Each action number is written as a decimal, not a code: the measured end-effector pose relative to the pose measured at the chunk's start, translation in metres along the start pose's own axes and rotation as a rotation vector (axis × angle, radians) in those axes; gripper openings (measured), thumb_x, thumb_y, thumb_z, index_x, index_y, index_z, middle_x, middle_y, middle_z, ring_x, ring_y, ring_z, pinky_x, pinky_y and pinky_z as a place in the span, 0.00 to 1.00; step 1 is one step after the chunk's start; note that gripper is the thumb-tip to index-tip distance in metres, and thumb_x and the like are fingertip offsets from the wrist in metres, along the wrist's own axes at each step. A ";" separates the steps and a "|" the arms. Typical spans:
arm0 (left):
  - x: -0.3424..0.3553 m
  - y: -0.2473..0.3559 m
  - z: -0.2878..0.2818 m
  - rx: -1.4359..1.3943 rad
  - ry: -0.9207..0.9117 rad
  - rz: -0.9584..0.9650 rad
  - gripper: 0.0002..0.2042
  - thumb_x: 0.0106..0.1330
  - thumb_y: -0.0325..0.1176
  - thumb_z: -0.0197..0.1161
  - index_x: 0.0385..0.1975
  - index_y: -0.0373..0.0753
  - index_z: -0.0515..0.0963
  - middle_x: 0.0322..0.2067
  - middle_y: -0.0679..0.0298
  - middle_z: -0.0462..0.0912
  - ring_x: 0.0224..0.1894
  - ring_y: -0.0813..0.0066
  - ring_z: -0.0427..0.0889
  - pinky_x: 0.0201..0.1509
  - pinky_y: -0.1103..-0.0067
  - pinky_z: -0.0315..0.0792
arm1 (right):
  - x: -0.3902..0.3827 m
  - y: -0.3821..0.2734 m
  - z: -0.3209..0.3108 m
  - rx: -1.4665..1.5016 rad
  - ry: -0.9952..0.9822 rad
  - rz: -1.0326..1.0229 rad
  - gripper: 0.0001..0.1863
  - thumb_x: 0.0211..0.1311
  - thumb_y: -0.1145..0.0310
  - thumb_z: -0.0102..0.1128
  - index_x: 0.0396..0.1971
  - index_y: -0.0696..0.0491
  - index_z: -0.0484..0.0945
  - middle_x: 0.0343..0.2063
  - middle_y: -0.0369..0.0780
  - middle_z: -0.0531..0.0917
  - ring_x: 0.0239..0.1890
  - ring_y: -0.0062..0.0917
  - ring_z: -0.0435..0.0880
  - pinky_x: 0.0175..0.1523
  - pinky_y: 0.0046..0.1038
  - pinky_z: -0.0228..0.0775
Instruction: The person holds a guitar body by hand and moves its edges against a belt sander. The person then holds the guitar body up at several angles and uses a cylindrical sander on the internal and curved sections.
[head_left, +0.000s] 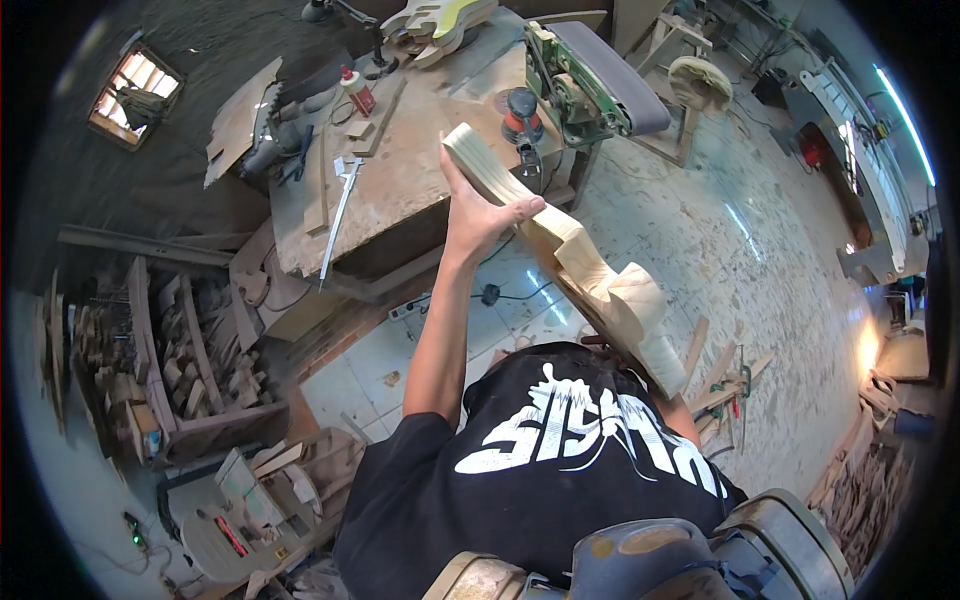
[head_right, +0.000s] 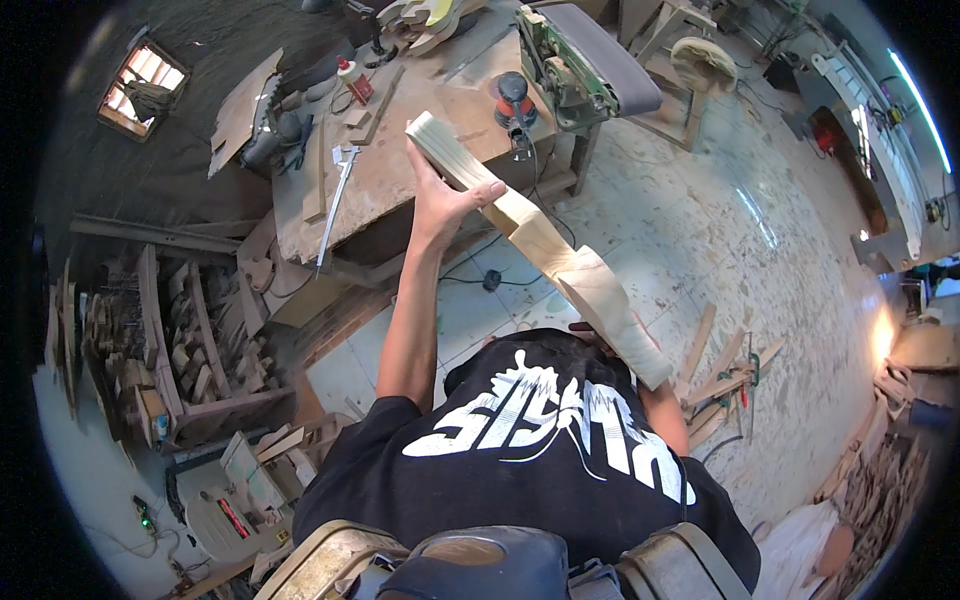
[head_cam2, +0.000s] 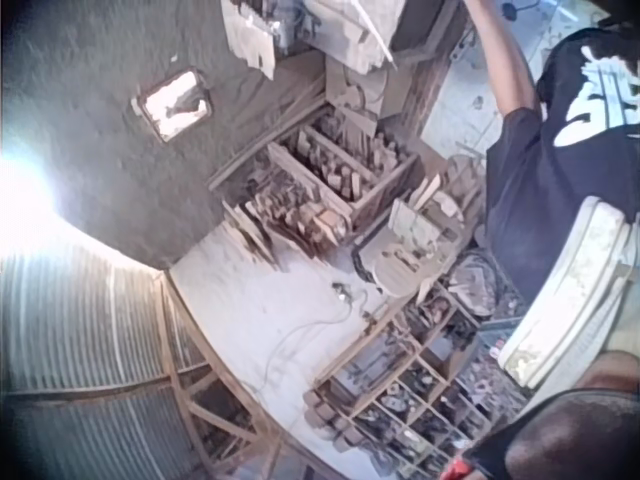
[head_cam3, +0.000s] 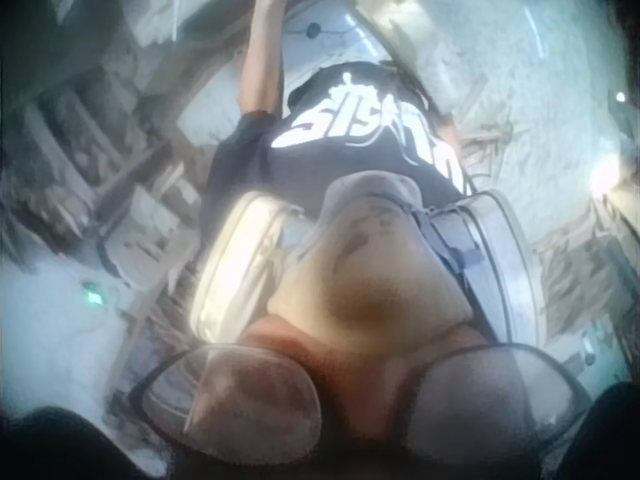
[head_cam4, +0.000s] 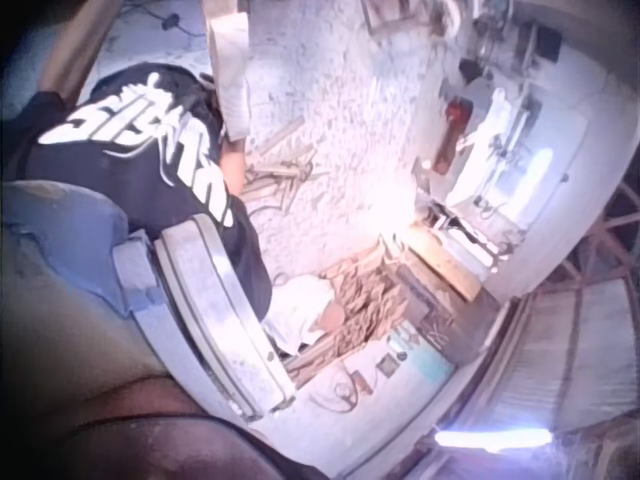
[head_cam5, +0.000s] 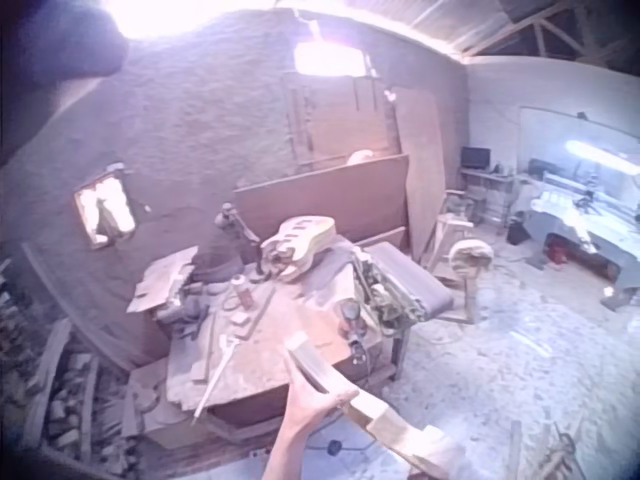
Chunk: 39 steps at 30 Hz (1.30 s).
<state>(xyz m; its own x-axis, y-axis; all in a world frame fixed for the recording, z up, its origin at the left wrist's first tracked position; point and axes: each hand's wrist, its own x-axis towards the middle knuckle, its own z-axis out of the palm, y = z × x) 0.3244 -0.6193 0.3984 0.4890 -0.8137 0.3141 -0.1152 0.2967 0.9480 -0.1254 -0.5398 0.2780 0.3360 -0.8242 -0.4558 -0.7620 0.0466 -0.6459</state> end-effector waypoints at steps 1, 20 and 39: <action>-0.004 0.011 0.002 0.005 -0.021 -0.083 0.72 0.36 0.41 0.84 0.71 0.38 0.25 0.56 0.45 0.64 0.55 0.57 0.73 0.59 0.68 0.72 | -0.001 0.002 0.000 -0.002 0.004 0.005 0.26 0.71 0.58 0.50 0.63 0.58 0.67 0.54 0.58 0.77 0.53 0.51 0.78 0.44 0.32 0.73; -0.011 0.010 0.010 -0.047 0.060 -0.011 0.56 0.53 0.32 0.74 0.74 0.44 0.34 0.59 0.47 0.65 0.55 0.60 0.74 0.60 0.69 0.72 | -0.013 -0.025 0.003 -0.070 0.035 -0.003 0.26 0.72 0.51 0.47 0.60 0.55 0.71 0.53 0.52 0.78 0.57 0.47 0.76 0.58 0.37 0.68; 0.022 -0.021 -0.009 -0.545 0.134 -0.046 0.23 0.64 0.51 0.66 0.44 0.36 0.76 0.34 0.62 0.81 0.33 0.75 0.84 0.39 0.76 0.81 | 0.147 -0.036 0.035 1.311 -0.173 0.037 0.30 0.71 0.44 0.42 0.61 0.50 0.71 0.54 0.47 0.79 0.58 0.44 0.76 0.59 0.38 0.69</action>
<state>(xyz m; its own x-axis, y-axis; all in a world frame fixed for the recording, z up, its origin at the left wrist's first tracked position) 0.3454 -0.6385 0.3851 0.5923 -0.7722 0.2299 0.3548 0.5061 0.7861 -0.0292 -0.6429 0.2131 0.4674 -0.7329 -0.4943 0.2915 0.6557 -0.6965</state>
